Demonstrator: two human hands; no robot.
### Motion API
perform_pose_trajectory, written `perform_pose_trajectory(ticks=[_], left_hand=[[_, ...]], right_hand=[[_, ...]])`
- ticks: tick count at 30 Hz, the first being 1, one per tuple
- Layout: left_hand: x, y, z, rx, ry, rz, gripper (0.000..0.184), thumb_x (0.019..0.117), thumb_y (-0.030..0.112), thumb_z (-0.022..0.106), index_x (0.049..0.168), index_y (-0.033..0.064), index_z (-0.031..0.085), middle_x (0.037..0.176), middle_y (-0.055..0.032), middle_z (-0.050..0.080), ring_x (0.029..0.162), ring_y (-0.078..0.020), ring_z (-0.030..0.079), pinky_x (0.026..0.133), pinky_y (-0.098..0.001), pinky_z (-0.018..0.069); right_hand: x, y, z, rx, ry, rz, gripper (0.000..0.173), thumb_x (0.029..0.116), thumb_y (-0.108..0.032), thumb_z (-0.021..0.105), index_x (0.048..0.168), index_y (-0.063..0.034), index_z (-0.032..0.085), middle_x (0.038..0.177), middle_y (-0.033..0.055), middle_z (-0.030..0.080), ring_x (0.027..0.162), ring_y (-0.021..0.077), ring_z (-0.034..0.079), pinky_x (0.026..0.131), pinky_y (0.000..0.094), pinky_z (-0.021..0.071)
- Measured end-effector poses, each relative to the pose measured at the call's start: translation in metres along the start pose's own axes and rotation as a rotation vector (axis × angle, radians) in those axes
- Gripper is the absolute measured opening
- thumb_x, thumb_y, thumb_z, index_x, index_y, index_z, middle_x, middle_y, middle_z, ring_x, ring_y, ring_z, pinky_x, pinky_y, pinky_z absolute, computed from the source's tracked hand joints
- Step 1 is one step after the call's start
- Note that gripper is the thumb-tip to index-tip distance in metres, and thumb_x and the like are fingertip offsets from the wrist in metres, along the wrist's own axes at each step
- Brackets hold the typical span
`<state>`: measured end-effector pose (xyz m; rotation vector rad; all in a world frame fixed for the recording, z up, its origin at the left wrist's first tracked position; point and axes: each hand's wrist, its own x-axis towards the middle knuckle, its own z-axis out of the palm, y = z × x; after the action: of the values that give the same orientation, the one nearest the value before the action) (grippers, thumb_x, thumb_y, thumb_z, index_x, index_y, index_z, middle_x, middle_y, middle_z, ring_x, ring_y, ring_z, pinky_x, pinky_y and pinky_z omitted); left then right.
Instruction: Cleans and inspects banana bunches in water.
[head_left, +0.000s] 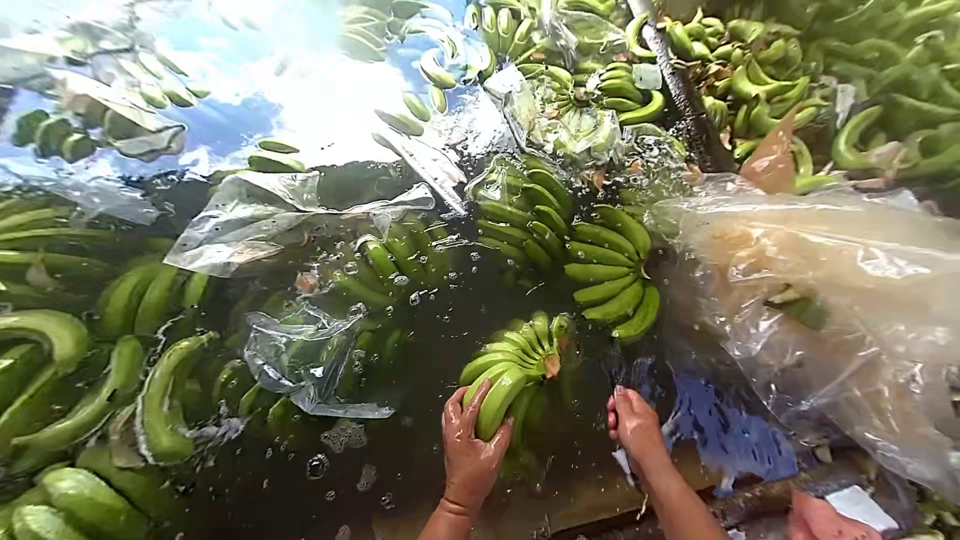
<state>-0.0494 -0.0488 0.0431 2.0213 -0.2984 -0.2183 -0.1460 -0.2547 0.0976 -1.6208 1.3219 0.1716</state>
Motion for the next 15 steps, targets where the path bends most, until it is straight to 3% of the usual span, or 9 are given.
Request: perform_pose_trajectory(ticks=[2, 4, 9, 13, 15], left_hand=[[-0.01, 0.005, -0.003, 0.049, 0.002, 0.034, 0.065, 0.0727, 0.031, 0.078, 0.13, 0.0031, 0.069, 0.134, -0.0311, 0.057, 0.124, -0.0484, 0.053, 0.103, -0.0614, 0.0427], [-0.016, 0.011, -0.006, 0.089, 0.02, 0.061, 0.064, 0.0733, 0.032, 0.077, 0.13, 0.0037, 0.069, 0.134, -0.0307, 0.057, 0.123, -0.0475, 0.054, 0.103, -0.0603, 0.0431], [-0.013, 0.032, 0.004, 0.23, 0.144, 0.194, 0.057, 0.0777, 0.039, 0.072, 0.125, 0.0058, 0.073, 0.129, -0.0329, 0.06, 0.115, -0.0519, 0.057, 0.095, -0.0635, 0.0444], [-0.019, 0.03, 0.014, 0.311, 0.175, 0.329, 0.051, 0.0808, 0.039, 0.07, 0.123, 0.0108, 0.074, 0.125, -0.0317, 0.062, 0.114, -0.049, 0.059, 0.096, -0.0594, 0.0456], [-0.019, 0.03, 0.027, 0.345, 0.172, 0.336, 0.049, 0.0796, 0.036, 0.072, 0.121, 0.0099, 0.075, 0.123, -0.0325, 0.064, 0.111, -0.0526, 0.061, 0.092, -0.0642, 0.047]], right_hand=[[0.018, -0.01, -0.002, -0.329, -0.017, -0.095, 0.046, 0.1132, -0.026, 0.033, 0.121, 0.0075, 0.063, 0.105, 0.0244, 0.069, 0.098, 0.0346, 0.07, 0.091, 0.0515, 0.0539], [0.023, -0.026, 0.014, -0.516, -0.027, -0.152, 0.047, 0.113, -0.028, 0.033, 0.124, 0.0072, 0.062, 0.12, 0.0281, 0.067, 0.117, 0.0418, 0.065, 0.1, 0.0583, 0.0482], [0.014, -0.035, 0.049, -0.422, -0.016, -0.05, 0.047, 0.1141, -0.026, 0.029, 0.13, 0.0073, 0.058, 0.125, 0.0277, 0.066, 0.122, 0.0399, 0.063, 0.104, 0.0543, 0.0479], [0.004, -0.025, 0.049, -0.273, -0.011, 0.014, 0.048, 0.1144, -0.022, 0.027, 0.133, 0.0127, 0.054, 0.128, 0.0326, 0.062, 0.124, 0.0422, 0.061, 0.108, 0.0534, 0.0444], [0.012, -0.019, 0.048, -0.274, -0.112, 0.106, 0.05, 0.1146, -0.023, 0.023, 0.137, 0.0113, 0.052, 0.132, 0.031, 0.061, 0.125, 0.0394, 0.061, 0.108, 0.0515, 0.0445]])
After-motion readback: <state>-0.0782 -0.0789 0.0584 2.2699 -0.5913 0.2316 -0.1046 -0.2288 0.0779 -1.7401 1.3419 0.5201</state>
